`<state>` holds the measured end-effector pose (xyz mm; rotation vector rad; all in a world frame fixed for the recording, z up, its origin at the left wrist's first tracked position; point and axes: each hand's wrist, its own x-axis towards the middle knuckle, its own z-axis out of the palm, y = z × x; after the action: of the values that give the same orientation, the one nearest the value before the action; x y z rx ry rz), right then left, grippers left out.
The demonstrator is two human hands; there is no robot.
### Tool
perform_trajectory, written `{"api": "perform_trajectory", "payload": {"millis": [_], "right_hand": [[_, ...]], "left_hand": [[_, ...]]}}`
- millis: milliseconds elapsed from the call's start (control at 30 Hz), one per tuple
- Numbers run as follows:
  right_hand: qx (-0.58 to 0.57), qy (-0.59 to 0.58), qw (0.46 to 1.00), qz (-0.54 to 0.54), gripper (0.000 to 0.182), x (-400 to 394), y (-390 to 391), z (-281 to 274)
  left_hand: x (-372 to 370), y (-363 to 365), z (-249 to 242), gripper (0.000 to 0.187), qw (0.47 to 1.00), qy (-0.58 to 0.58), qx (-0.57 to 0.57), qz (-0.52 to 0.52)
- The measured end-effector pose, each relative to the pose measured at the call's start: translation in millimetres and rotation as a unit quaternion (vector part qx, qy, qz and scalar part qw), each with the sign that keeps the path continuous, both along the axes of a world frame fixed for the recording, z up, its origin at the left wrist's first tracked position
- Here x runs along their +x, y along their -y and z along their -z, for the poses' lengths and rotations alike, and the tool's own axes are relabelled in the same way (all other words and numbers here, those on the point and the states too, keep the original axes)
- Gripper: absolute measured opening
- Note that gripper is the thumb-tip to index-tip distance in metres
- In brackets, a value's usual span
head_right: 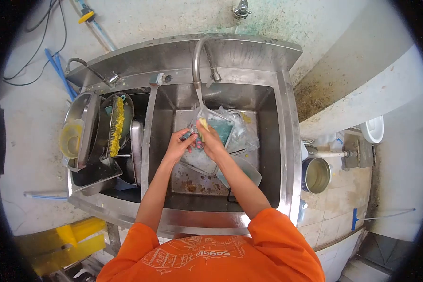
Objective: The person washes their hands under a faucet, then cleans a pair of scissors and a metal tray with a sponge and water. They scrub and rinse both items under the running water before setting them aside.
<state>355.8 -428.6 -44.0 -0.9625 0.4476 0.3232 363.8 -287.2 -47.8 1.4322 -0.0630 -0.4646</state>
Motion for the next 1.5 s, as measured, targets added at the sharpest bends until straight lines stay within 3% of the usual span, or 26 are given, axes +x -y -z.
{"api": "perform_trajectory", "payload": {"millis": [100,233,400,533,633,733,800,1200,1333,1400,1500], "right_hand": [[-0.043,0.04,0.997,-0.049,0.032,-3,2,4],[-0.051,0.069,0.996,-0.037,0.033,3,12,2],[-0.009,0.033,0.997,0.064,0.037,23,20,8],[0.052,0.013,0.997,0.062,0.033,16,19,6],[0.031,0.013,0.996,0.083,0.03,17,26,20],[-0.019,0.102,0.994,0.021,0.026,24,33,23],[-0.063,0.095,0.993,0.019,0.022,32,36,21],[-0.048,0.108,0.985,0.125,0.017,76,19,18],[-0.137,0.036,0.957,0.252,0.022,110,66,31],[-0.078,0.119,0.97,0.197,0.027,104,88,33],[-0.043,0.065,0.99,0.119,0.029,58,77,30]], "left_hand": [[4,2,-6,0.018,1.0,0.002,0.013,0.018],[10,8,-6,0.019,0.999,-0.034,0.013,0.041],[11,19,4,0.02,0.998,-0.035,0.017,0.049],[21,27,8,0.021,0.998,-0.063,0.007,-0.008],[28,27,10,0.02,0.998,-0.057,0.004,0.005],[34,29,9,0.02,0.999,-0.036,0.039,-0.007],[39,27,8,0.019,0.992,0.005,0.092,0.083],[41,2,-24,0.013,0.99,-0.04,0.081,0.107],[20,-17,-30,0.014,0.98,-0.031,0.094,0.172],[11,-24,-22,0.014,0.994,-0.041,0.042,0.093],[28,-17,-9,0.013,0.998,-0.034,0.02,0.053]]}}
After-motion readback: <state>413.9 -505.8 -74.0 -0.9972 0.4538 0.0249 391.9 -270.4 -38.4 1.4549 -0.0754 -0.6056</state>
